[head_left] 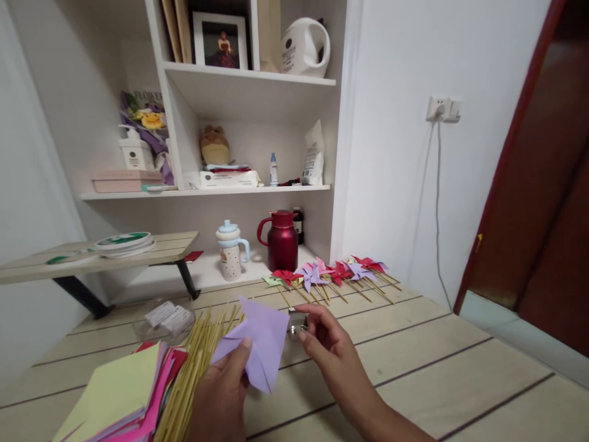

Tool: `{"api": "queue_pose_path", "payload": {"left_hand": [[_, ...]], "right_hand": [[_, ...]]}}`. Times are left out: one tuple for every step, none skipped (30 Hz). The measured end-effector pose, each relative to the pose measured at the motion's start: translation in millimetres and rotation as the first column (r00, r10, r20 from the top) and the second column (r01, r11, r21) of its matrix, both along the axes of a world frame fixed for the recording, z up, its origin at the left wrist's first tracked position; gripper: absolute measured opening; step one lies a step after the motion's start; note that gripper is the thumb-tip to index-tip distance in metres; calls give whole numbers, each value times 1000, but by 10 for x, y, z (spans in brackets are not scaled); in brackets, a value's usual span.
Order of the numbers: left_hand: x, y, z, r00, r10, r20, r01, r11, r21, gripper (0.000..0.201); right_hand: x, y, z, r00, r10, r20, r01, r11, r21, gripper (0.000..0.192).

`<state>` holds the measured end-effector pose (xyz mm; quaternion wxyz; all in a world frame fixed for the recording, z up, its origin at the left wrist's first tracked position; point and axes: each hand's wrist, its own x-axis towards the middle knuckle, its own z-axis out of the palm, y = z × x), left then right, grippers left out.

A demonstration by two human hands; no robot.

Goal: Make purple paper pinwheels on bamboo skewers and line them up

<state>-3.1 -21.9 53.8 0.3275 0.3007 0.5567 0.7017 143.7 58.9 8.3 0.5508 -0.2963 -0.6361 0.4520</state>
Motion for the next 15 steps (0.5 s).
{"api": "queue_pose_path", "payload": {"left_hand": [[-21,12,5,996,-44,75,44,999,0,5],[-37,22,6,984,-92,151,92,996,5,7],[-48,30,2,968,-135,211,135,991,14,9],[-54,35,-5,957,-162,242,161,987,22,11],[-54,39,-17,949,-185,256,186,982,22,13],[-51,41,-32,946,-189,262,190,982,21,15],[-45,44,-49,943,-202,266,203,979,23,17],[-38,48,-67,938,-215,271,214,976,32,18],[-30,54,-85,934,-228,276,225,973,44,19],[-23,62,-101,930,-239,278,232,971,57,19],[-18,71,-115,929,-245,277,236,969,67,19],[-15,79,-126,930,-248,272,237,969,72,19],[-13,84,-133,930,-254,267,245,967,67,19],[-13,86,-137,931,-255,261,249,967,58,19],[-14,83,-135,932,-259,254,255,966,48,19]], "right_hand": [[5,-16,4,998,-8,55,5,998,64,27],[5,-35,11,994,-19,107,5,992,130,26],[2,-55,18,988,-31,153,1,981,194,26],[-5,-75,24,980,-44,193,-6,968,252,26],[-14,-93,29,973,-55,224,-15,954,300,26],[-24,-108,31,967,-64,246,-23,941,337,27],[-34,-120,31,963,-67,260,-33,930,365,27],[-43,-128,28,962,-64,265,-46,921,387,27],[-51,-131,25,963,-56,265,-58,913,403,26],[-56,-131,22,964,-47,262,-68,909,411,25],[-59,-128,19,965,-36,259,-77,907,413,24],[-61,-123,17,967,-30,254,-81,907,413,23],[-61,-117,16,968,-26,249,-81,909,408,21],[-59,-111,16,970,-23,244,-79,913,400,20],[-58,-106,16,971,-18,240,-79,917,390,19]]}}
